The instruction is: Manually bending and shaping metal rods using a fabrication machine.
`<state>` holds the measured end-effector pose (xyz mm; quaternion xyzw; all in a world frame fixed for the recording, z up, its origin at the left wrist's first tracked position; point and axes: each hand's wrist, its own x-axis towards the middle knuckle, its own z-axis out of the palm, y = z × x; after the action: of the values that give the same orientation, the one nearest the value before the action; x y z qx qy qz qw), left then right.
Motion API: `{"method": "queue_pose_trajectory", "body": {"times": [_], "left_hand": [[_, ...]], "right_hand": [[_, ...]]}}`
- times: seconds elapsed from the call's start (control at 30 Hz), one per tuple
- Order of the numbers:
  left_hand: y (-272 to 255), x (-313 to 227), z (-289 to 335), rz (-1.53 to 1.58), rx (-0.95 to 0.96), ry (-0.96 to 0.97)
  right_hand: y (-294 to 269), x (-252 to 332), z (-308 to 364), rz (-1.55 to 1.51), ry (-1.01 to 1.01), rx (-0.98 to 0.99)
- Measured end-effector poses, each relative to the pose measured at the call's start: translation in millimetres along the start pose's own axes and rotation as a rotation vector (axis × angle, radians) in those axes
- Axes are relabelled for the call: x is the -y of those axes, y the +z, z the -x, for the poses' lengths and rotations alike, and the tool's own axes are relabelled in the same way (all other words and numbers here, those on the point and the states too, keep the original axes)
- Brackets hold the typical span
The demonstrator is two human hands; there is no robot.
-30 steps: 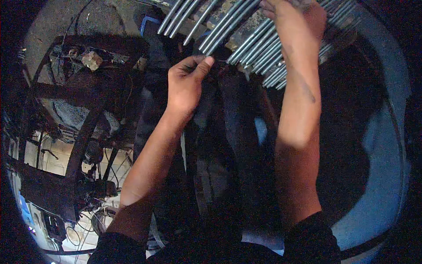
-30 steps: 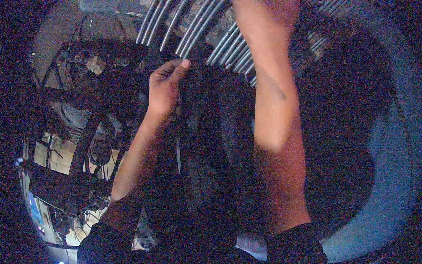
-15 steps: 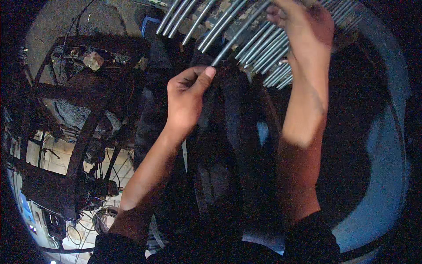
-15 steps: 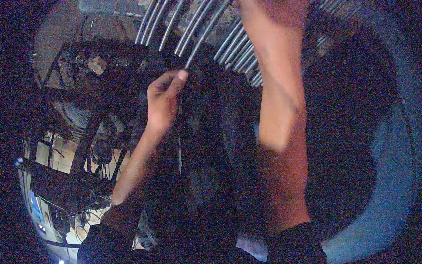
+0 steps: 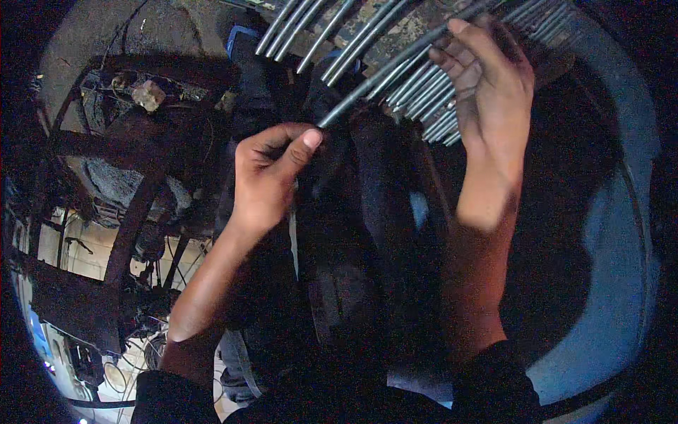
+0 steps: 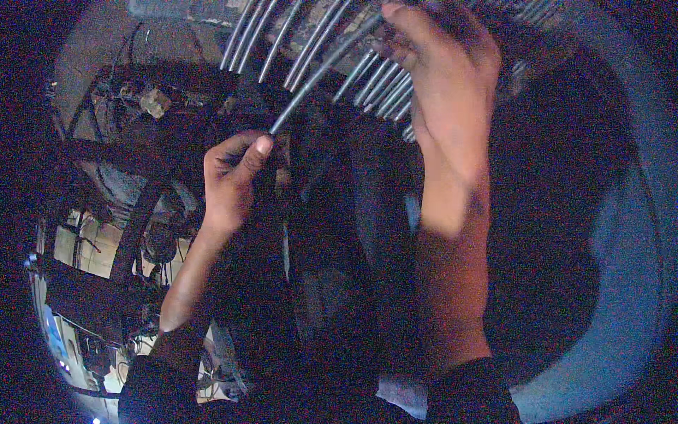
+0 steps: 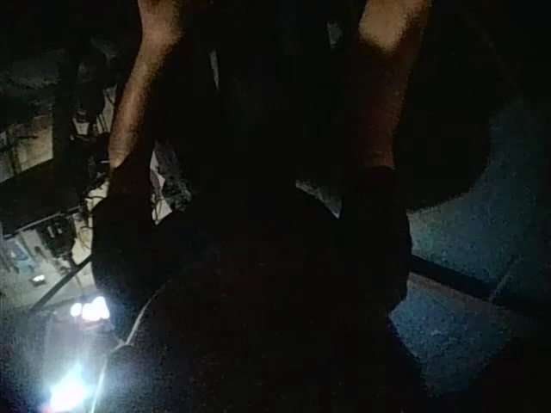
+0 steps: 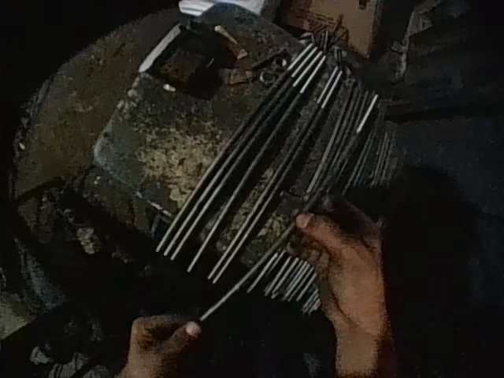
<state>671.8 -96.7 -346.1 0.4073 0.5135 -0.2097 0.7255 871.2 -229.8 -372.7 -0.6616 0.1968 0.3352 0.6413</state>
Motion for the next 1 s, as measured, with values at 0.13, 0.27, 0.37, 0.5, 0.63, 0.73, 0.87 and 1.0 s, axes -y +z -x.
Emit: {"method": "queue_pose_trajectory", "body": {"times": [0.13, 0.27, 0.37, 0.5, 0.63, 0.73, 0.87, 1.0], "left_hand": [[-5.0, 0.9, -0.2, -0.146, 0.082, 0.074], [-0.6, 1.8, 4.0, -0.385, 0.219, 0.184], [-4.3, -13.1, 4.6, -0.487, 0.048, 0.313], [-20.3, -36.8, -3.5, -0.128, -0.242, 0.315], [-42.9, -19.0, -25.1, -0.061, -0.337, 0.329], [-35.6, 1.9, -28.7, -0.079, -0.282, 0.257], [-14.9, 20.2, -26.8, 0.035, -0.226, 0.207], [7.7, 21.7, -31.9, 0.012, -0.161, 0.128]], "right_hand": [[12.2, -0.8, 7.7, -0.106, 0.030, 0.046], [4.1, -3.5, 23.3, 0.025, 0.032, 0.007], [-24.5, 25.5, 23.3, 0.683, -0.062, 0.147], [-53.2, 60.9, 18.6, 1.145, -0.451, 0.500], [-47.8, 70.3, -10.0, 1.603, -0.358, 0.833], [-40.6, 68.9, -30.2, 1.898, -0.971, 0.959], [-1.2, 68.8, -47.4, 1.922, -0.926, 1.015], [7.4, 76.5, -70.3, 2.043, -1.187, 1.028]]}}
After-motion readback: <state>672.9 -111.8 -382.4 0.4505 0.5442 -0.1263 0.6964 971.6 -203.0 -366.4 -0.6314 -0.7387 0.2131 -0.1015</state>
